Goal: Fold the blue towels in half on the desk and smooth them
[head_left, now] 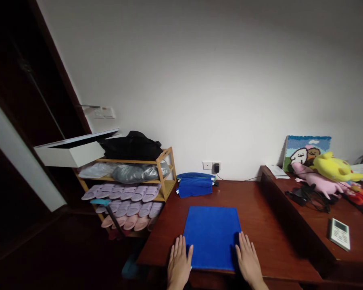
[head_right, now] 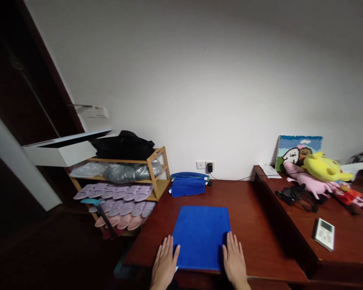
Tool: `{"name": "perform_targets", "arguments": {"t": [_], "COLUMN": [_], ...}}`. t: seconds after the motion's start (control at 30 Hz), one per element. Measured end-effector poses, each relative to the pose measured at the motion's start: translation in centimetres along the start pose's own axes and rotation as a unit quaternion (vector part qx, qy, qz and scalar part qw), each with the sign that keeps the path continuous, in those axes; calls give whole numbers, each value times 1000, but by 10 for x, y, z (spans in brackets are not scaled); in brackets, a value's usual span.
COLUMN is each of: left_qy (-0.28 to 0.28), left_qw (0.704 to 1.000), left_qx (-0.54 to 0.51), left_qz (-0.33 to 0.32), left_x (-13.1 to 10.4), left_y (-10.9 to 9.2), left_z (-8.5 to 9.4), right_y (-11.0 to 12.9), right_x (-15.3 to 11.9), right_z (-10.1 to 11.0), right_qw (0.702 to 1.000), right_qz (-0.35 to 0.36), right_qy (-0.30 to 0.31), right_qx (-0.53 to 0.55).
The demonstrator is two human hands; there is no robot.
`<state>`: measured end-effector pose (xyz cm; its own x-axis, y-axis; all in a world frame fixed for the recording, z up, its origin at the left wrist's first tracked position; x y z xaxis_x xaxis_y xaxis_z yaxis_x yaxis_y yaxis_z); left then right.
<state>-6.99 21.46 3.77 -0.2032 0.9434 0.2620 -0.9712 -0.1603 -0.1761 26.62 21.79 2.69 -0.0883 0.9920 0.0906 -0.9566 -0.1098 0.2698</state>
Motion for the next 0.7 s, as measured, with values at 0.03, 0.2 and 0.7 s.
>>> {"name": "perform_targets", "arguments": {"t": [0.03,0.2,0.7], "left_qy": [2,96,142], "left_qw": [1000,966,976], "left_qx": [-16,-129,-59], "left_qz": [-8,-202,-154], "left_x": [3,1,35], "left_y": [-14,-152,-99], "left_z": [7,15,-32], "right_y": [1,2,-6], "right_x": [7,25,20], "right_z": [4,-5,-30], "right_qw": [1000,998,997], "right_qz": [-3,-10,-9], "right_qy": [8,61,36], "right_qx": [-4,-24,-67]}}
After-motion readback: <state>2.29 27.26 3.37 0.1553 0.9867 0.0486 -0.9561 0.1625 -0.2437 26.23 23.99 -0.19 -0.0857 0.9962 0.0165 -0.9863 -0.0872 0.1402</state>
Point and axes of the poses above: each hand's wrist, its own x-axis towards the middle knuckle, its own z-axis out of the back of the hand, y = z × x, the point moved 9 cm from there along x, towards the middle knuckle, and after that the axes turned 8 degrees about z, right-handed, at the moved point
